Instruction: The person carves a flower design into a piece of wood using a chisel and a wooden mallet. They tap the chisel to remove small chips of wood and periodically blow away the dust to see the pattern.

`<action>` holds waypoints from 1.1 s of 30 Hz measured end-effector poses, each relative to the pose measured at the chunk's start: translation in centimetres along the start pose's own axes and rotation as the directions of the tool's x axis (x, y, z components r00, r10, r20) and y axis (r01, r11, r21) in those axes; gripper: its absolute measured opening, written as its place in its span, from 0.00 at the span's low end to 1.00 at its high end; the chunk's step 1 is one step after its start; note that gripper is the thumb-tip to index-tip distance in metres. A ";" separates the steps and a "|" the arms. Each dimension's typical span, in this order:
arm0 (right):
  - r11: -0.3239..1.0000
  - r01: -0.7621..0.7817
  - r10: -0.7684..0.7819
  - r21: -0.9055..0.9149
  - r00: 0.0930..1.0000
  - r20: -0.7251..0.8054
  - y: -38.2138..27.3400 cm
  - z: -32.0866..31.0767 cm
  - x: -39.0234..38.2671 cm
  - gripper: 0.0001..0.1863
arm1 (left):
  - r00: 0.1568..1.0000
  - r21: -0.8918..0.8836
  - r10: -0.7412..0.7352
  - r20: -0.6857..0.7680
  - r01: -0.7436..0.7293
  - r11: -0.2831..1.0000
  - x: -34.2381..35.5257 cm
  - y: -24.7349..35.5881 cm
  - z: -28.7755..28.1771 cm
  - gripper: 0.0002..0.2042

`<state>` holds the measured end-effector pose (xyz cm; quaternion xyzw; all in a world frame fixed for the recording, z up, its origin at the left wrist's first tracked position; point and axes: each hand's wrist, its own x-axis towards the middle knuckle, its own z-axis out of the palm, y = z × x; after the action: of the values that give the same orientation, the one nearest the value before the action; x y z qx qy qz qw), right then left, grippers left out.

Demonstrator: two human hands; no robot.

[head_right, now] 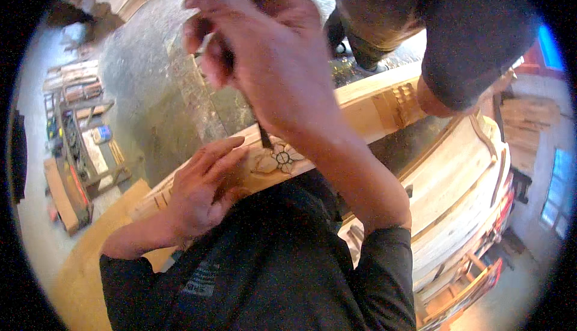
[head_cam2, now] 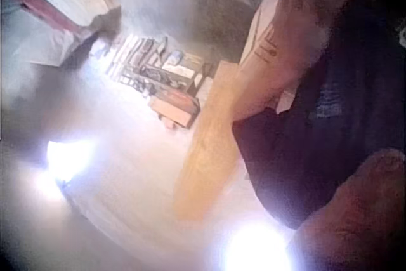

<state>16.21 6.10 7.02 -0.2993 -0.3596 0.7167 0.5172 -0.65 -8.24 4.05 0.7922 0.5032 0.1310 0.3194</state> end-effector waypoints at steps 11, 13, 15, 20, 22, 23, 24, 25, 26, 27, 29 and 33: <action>0.998 0.058 -0.057 -0.003 0.995 0.086 -2.6 -4.1 -1.4 0.21 | 0.989 0.171 0.111 -0.103 -0.092 0.981 -0.7 1.4 2.1 0.32; 0.999 0.037 -0.036 -0.001 0.993 0.110 -2.7 -4.1 -1.1 0.22 | 0.990 0.124 0.102 -0.099 -0.089 0.988 -0.6 1.4 1.9 0.28; 1.000 0.002 -0.003 0.008 0.989 0.148 -2.6 -3.8 -0.6 0.22 | 0.984 0.017 0.070 -0.161 -0.068 0.998 -1.2 0.6 2.3 0.23; 0.977 -0.209 0.190 0.033 0.938 0.291 -1.6 -2.1 1.9 0.24 | 0.960 -0.198 -0.052 -0.277 -0.004 0.980 -1.1 0.6 2.0 0.15; 0.943 -0.326 0.292 0.062 0.904 0.312 -1.1 -1.0 2.3 0.25 | 0.954 -0.309 -0.119 -0.276 0.030 0.951 -1.2 0.0 1.8 0.13; 0.936 -0.351 0.317 0.037 0.881 0.351 -0.8 -0.9 2.6 0.25 | 0.947 -0.342 -0.145 -0.285 0.041 0.939 -1.2 0.1 1.8 0.12; 0.901 -0.429 0.378 0.065 0.850 0.367 -0.7 -0.7 3.1 0.25 | 0.939 -0.382 -0.174 -0.295 0.051 0.923 -1.4 0.3 1.9 0.11; 0.872 -0.482 0.421 0.088 0.829 0.367 -0.7 -0.6 3.4 0.25 | 0.930 -0.423 -0.206 -0.303 0.063 0.904 -1.5 0.4 2.0 0.10; 0.845 -0.523 0.455 0.111 0.812 0.364 -0.8 -0.4 4.0 0.25 | 0.930 -0.440 -0.223 -0.293 0.075 0.895 -1.4 0.3 1.9 0.09; 0.813 -0.566 0.490 0.136 0.792 0.364 -0.9 -0.2 4.4 0.25 | 0.925 -0.450 -0.245 -0.289 0.094 0.888 -1.3 0.3 1.7 0.09; 0.811 -0.562 0.502 0.161 0.810 0.302 1.1 -0.6 5.0 0.24 | 0.912 -0.510 -0.325 -0.251 0.161 0.845 -0.9 0.5 1.3 0.08; 0.831 -0.550 0.521 0.080 0.821 0.235 3.5 0.1 6.2 0.22 | 0.827 -0.698 -0.515 -0.224 0.233 0.677 2.4 1.1 1.8 0.10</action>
<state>12.52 11.32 3.77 -0.2753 -0.2590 0.8839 0.2753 2.22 -7.12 3.14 0.4651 0.6359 0.3853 0.4804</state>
